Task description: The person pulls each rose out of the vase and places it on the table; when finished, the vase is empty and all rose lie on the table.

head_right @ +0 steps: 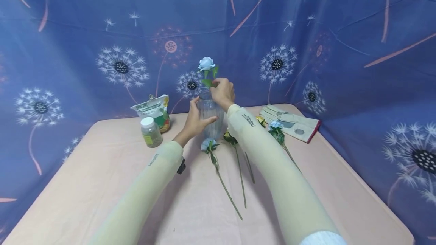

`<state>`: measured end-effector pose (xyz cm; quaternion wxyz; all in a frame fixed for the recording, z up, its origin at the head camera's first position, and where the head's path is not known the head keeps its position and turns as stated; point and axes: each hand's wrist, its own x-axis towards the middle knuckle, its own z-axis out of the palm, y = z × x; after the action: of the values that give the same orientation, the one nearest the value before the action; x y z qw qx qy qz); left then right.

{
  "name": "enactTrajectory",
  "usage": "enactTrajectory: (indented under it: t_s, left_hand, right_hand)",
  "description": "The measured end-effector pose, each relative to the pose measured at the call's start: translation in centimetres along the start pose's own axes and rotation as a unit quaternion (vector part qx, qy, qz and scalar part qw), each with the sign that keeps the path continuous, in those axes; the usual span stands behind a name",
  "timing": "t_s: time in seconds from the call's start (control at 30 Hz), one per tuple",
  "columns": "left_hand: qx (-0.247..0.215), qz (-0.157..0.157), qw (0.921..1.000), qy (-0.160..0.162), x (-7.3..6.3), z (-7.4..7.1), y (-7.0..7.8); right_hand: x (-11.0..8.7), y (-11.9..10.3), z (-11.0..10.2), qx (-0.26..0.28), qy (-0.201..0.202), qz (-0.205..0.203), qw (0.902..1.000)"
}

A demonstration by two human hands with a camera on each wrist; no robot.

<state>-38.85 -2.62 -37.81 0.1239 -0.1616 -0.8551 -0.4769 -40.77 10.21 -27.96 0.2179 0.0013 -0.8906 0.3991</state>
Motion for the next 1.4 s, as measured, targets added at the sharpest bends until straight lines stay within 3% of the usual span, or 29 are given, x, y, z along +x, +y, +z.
enactTrajectory:
  t_s: [0.2, 0.5, 0.77, 0.97, 1.13, 1.4]
  left_hand:
    - [-0.005, -0.001, 1.0, -0.001, -0.1, -0.2, 0.0]
    - [-0.011, -0.001, 0.9999, -0.001, -0.1, 0.1, -0.3]
    - [-0.013, -0.002, 0.9999, 0.001, -0.2, 0.2, -0.3]
    - [-0.011, -0.003, 0.9999, 0.006, -0.2, 0.1, -0.3]
    - [-0.013, -0.002, 0.9999, 0.01, -0.2, 0.1, -0.3]
    - [-0.015, -0.002, 0.9998, 0.009, -0.2, 0.4, -0.1]
  right_hand:
    - [-0.1, 0.1, -1.0, 0.028, 0.025, -0.022, 0.999]
    - [-0.3, 0.4, -1.9, 0.095, -0.004, -0.038, 0.9947]
    - [0.1, 0.9, -3.5, 0.143, 0.016, -0.074, 0.9868]
    - [0.2, 1.2, -4.9, 0.258, 0.019, -0.103, 0.9604]
    - [-0.1, 0.6, -6.2, 0.31, 0.038, -0.117, 0.9429]
    - [-1.5, -0.8, -8.7, 0.394, 0.042, -0.16, 0.9039]
